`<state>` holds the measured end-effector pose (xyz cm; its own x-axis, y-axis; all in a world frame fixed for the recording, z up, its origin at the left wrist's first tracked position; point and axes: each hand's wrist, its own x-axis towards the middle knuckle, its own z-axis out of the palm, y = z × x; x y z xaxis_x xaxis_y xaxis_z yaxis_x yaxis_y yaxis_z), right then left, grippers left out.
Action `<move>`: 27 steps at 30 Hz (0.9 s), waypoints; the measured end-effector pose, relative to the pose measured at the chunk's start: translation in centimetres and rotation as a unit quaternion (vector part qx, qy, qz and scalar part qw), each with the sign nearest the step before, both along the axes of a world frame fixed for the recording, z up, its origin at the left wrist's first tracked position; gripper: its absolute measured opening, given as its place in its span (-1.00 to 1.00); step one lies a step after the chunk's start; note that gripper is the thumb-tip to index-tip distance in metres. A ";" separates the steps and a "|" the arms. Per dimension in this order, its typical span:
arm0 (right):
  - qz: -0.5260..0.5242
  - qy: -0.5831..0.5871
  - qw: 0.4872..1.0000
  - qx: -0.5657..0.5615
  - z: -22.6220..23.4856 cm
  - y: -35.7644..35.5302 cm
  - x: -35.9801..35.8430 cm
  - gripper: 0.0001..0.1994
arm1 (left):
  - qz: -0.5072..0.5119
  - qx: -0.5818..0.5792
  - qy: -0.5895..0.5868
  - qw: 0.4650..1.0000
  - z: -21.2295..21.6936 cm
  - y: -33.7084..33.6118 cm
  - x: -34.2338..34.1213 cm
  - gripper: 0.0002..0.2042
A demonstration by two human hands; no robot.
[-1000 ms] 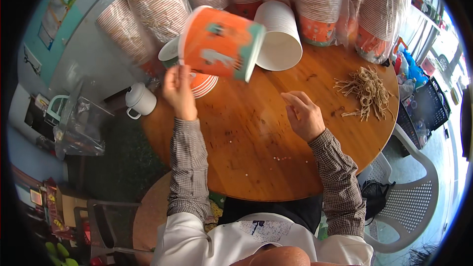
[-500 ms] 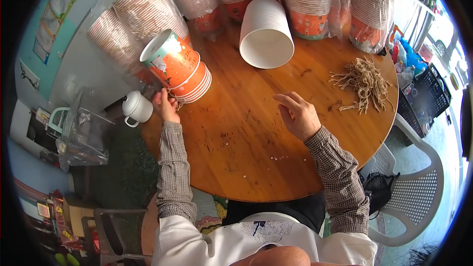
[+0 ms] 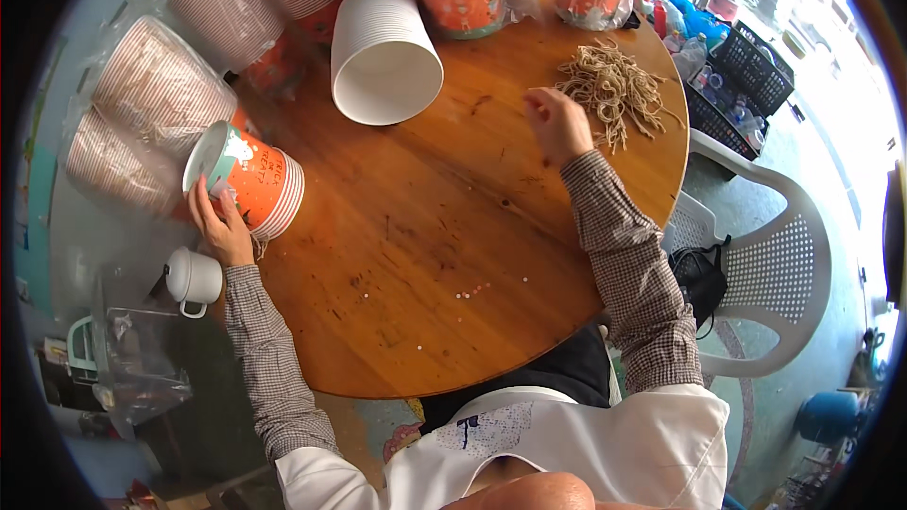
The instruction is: Attaching string handles to paper buckets for packaging.
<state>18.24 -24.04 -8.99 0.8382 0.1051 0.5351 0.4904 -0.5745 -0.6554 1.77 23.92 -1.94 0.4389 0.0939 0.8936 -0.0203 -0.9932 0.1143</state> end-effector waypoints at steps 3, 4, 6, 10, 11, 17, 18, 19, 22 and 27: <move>-0.082 -0.034 0.995 -0.039 -1.1 -4.1 2.7 -0.80 | 0.005 -0.020 -0.034 0.999 -1.1 -2.6 1.1 -0.56; -0.080 -0.035 0.995 -0.041 -1.1 -4.3 2.9 -0.80 | 0.003 -0.050 -0.054 0.997 -1.4 -3.3 1.0 -0.55; -0.091 -0.002 0.992 -0.093 -0.8 -4.6 3.3 -0.80 | -0.051 -0.061 -0.076 0.994 -2.6 -5.0 1.2 -0.56; -0.053 0.045 0.981 -0.182 -0.4 -3.6 3.6 -0.82 | -0.175 -0.070 0.054 0.981 -5.5 -10.4 2.0 -0.72; -0.053 0.030 0.978 -0.200 -0.6 -3.4 3.9 -0.81 | -0.189 -0.095 0.109 0.971 -5.8 -11.6 2.1 -0.78; -0.085 -0.045 0.966 -0.242 -1.2 -2.9 6.8 -0.85 | -0.283 -0.123 0.186 0.933 -5.9 -18.7 2.4 -0.84; -0.100 -0.024 0.961 -0.256 -1.3 -2.8 7.4 -0.87 | -0.296 -0.124 0.195 0.927 -5.9 -19.4 2.5 -0.85; -0.100 -0.027 0.962 -0.254 -1.5 -2.8 7.9 -0.87 | -0.302 -0.117 0.199 0.925 -5.9 -20.1 2.5 -0.85; -0.085 -0.027 0.963 -0.255 -2.0 -2.3 8.7 -0.86 | -0.320 -0.125 0.215 0.914 -6.8 -21.2 2.8 -0.86; -0.056 -0.078 0.940 -0.327 -2.5 -2.5 9.1 -0.82 | -0.333 -0.139 0.230 0.904 -6.6 -23.7 2.8 -0.87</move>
